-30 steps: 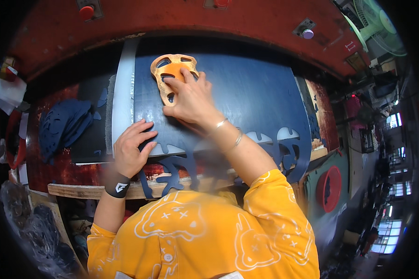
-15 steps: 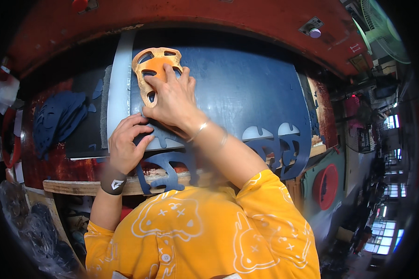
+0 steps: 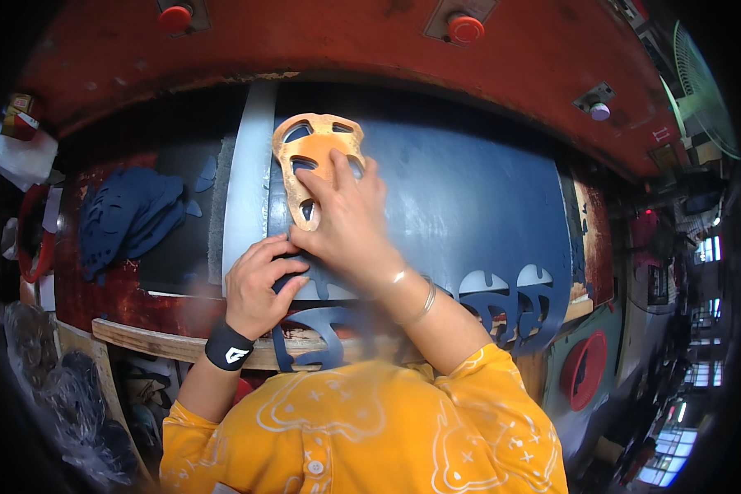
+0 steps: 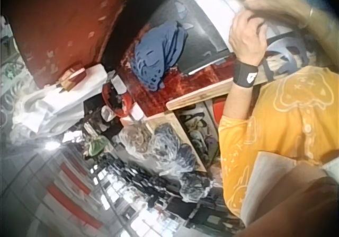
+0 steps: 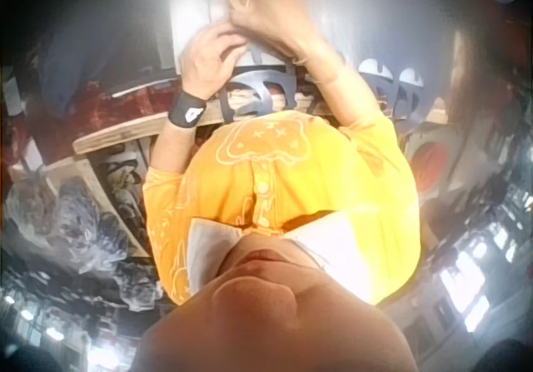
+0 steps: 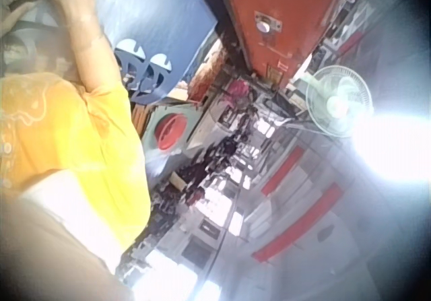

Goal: The person repeatedly rubs a dark blue fabric piece against a flat surface using a wooden block, then peels off cut-out shapes from the fabric. The person continues this cycle of rubbing and peeling throughout the clip.

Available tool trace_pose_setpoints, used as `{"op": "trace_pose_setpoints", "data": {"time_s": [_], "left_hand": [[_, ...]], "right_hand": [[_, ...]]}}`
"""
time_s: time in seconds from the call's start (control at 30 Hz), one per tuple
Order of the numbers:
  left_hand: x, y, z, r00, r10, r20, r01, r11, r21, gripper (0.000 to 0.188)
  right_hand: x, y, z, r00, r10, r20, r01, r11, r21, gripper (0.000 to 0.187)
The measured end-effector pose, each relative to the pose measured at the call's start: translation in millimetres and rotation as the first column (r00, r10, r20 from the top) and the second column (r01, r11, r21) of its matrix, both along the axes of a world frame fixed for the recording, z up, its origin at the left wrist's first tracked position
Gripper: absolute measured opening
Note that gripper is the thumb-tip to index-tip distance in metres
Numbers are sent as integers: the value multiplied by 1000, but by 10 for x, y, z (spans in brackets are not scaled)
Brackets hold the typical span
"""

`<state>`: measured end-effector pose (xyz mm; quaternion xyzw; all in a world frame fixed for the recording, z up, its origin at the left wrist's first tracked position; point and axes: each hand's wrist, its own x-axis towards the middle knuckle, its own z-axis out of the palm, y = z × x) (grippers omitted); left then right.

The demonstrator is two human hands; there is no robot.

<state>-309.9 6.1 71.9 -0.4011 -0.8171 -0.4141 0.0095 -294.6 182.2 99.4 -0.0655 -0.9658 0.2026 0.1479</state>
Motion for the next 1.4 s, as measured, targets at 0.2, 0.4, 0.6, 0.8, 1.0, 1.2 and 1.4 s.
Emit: {"op": "trace_pose_setpoints", "data": {"time_s": [0.2,0.4,0.6,0.8,1.0,1.2,1.4], "left_hand": [[-10,-5,5,1000,-15,5,15,1000,13,17],[37,-86,107,999,1,41,-4,997,77,17],[350,-284,202,873,-208,441,148,975,168,14],[239,164,-133,969,-137,203,184,955,-234,31],[-163,151,-294,969,-84,232,143,957,-251,27],[-419,385,-426,993,-65,101,88,965,-248,25],[-594,459,-336,992,-59,111,88,956,-278,30]], "right_hand": [[28,78,42,994,65,89,-71,995,66,69],[831,992,274,974,-58,220,50,998,41,72],[970,1196,-409,898,-362,250,282,910,305,65],[571,1578,-425,942,-291,168,319,932,-171,48],[544,2572,320,492,-515,-702,691,722,-45,58],[558,3149,343,511,-664,-546,642,717,-271,78],[1015,2178,215,763,-586,-272,444,781,-438,48]]}}
